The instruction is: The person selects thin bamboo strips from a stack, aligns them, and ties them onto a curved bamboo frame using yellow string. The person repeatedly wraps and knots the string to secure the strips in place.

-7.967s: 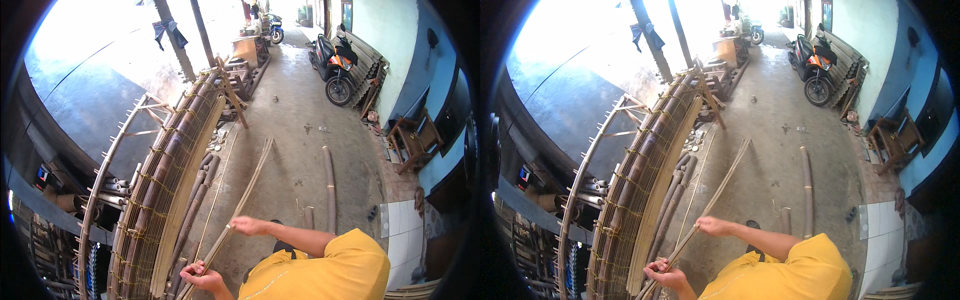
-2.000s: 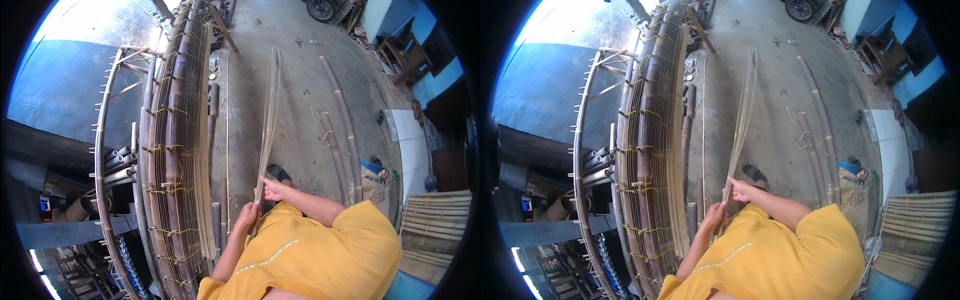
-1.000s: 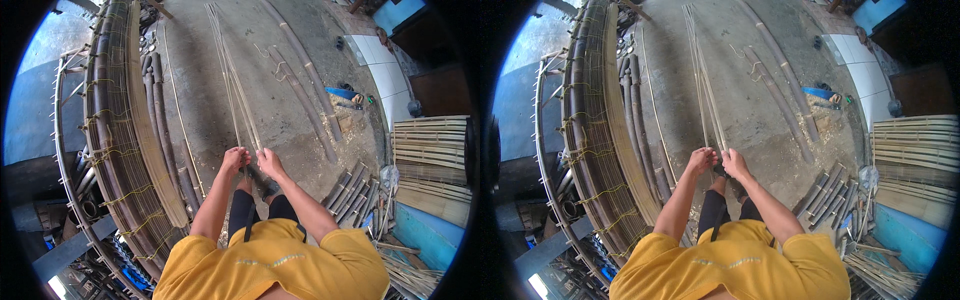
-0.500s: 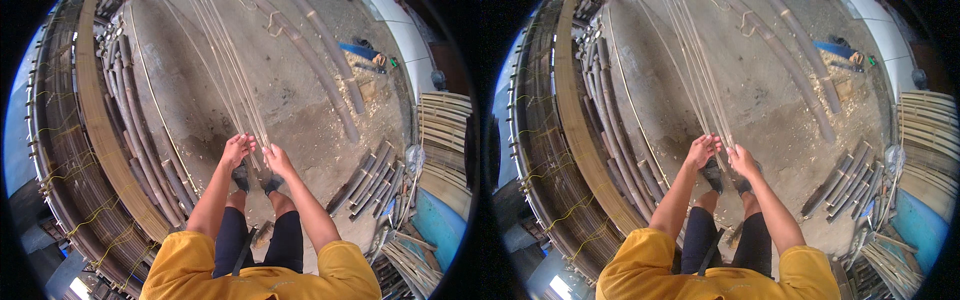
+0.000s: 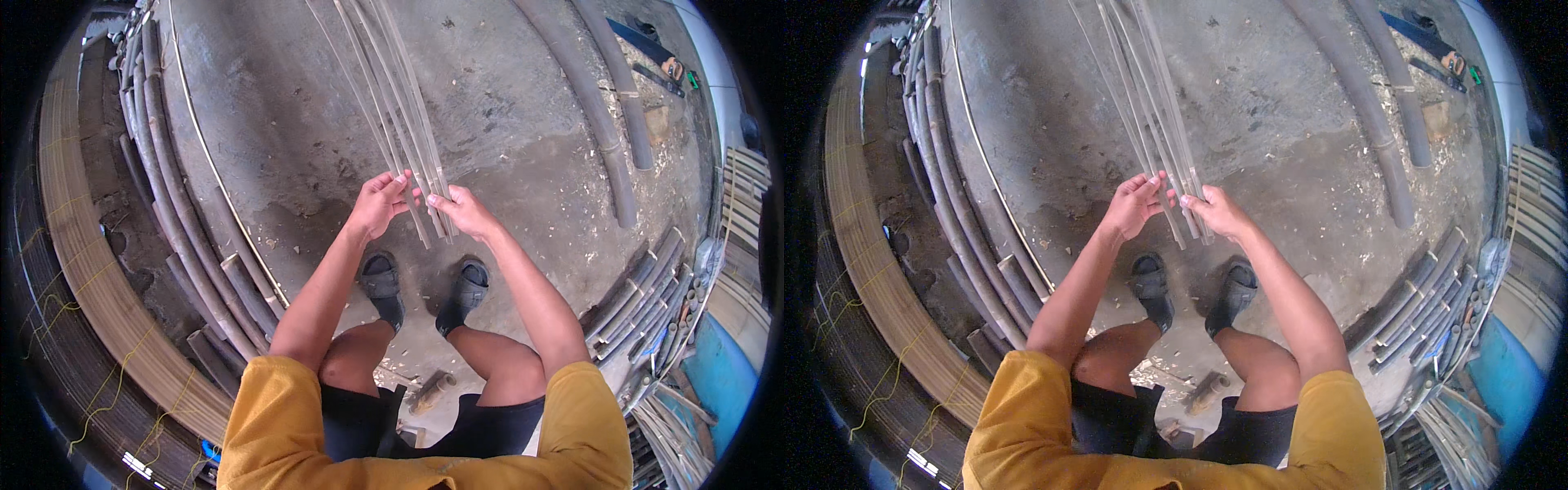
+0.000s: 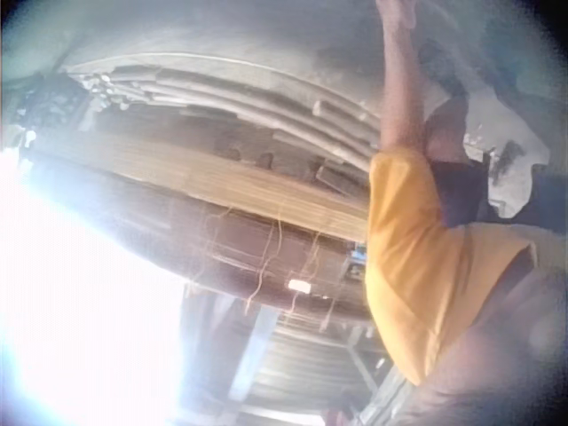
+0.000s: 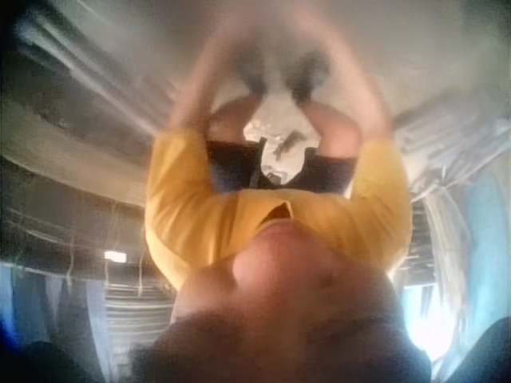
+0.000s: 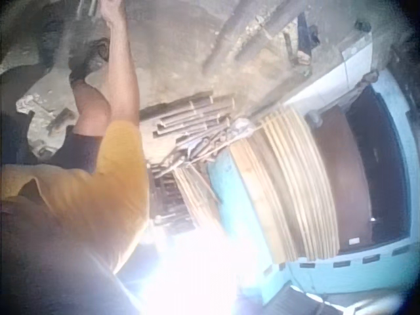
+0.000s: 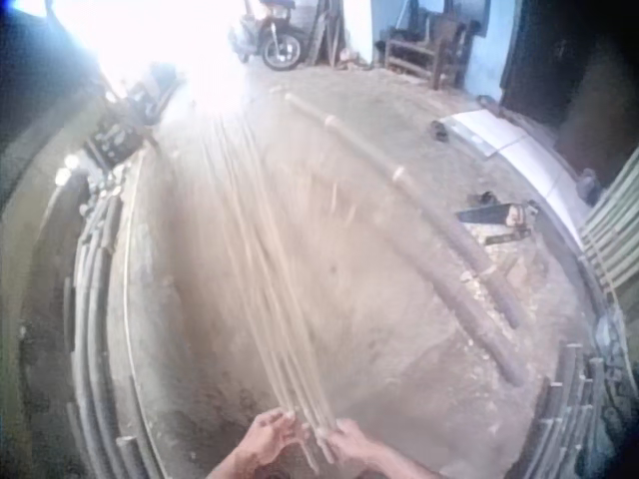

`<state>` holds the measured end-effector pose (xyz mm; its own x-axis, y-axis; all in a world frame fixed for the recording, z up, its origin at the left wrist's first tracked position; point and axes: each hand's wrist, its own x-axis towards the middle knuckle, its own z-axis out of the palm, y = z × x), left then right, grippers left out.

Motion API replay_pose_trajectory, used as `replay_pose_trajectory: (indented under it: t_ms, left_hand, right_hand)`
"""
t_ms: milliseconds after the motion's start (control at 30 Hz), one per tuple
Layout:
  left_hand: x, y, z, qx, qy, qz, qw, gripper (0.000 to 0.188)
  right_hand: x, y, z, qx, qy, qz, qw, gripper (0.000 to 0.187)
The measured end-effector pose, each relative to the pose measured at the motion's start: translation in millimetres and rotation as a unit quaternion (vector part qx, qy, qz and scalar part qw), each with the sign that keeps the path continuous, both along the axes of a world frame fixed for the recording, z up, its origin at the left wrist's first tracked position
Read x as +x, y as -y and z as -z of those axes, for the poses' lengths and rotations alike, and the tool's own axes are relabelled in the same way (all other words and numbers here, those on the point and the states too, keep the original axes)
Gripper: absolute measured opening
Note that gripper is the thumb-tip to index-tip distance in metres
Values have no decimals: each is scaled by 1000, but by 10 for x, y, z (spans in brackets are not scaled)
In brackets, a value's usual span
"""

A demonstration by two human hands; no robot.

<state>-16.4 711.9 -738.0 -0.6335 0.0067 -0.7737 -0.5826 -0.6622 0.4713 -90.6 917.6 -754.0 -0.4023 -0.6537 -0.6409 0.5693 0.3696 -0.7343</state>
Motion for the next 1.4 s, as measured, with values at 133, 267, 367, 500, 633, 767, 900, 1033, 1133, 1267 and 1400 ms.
replay_pose_trajectory:
  t_ms: [133, 267, 367, 500, 633, 767, 900, 1033, 1133, 1267, 1400]
  left_hand:
    - [-171, 103, 341, 8, -12, 31, 999, 19]
    - [-466, 161, 297, -13, -4, 62, 998, 15]
    - [-645, 278, 296, -25, -21, 98, 995, 13]
    - [-970, 407, 222, -47, -74, 139, 986, 14]
    - [-1125, 338, -499, -32, -147, 131, 980, 29]
    - [-970, 288, -913, -27, -164, 56, 984, 32]
    - [-780, 230, -1189, 93, -188, -41, 977, 51]
    - [-316, 138, -1524, 253, -201, -132, 937, 42]
    - [205, 363, -1323, 355, -243, -103, 897, 32]
    - [904, 692, -1662, 254, -113, -103, 955, 17]
    - [1706, 1006, -1765, -195, 28, 31, 980, 14]
  right_hand:
    - [-149, 24, 396, -33, 8, -19, 999, 32]
    - [-384, 88, 442, -12, 30, -70, 997, 33]
    - [-683, 190, 366, -20, 42, -125, 991, 33]
    - [-993, 268, 21, -46, 39, -130, 990, 42]
    - [-1032, 322, -735, -70, 54, -76, 993, 46]
    - [-926, 407, -1187, -51, 67, -76, 993, 45]
    - [-466, 527, -1451, -85, 122, -38, 988, 42]
    - [227, 642, -1464, -141, 113, -23, 983, 44]
    - [658, 780, -1548, -109, 126, -120, 979, 60]
    - [810, 885, -1533, -89, 113, -225, 964, 76]
    - [617, 931, -1579, -85, 119, -118, 982, 74]
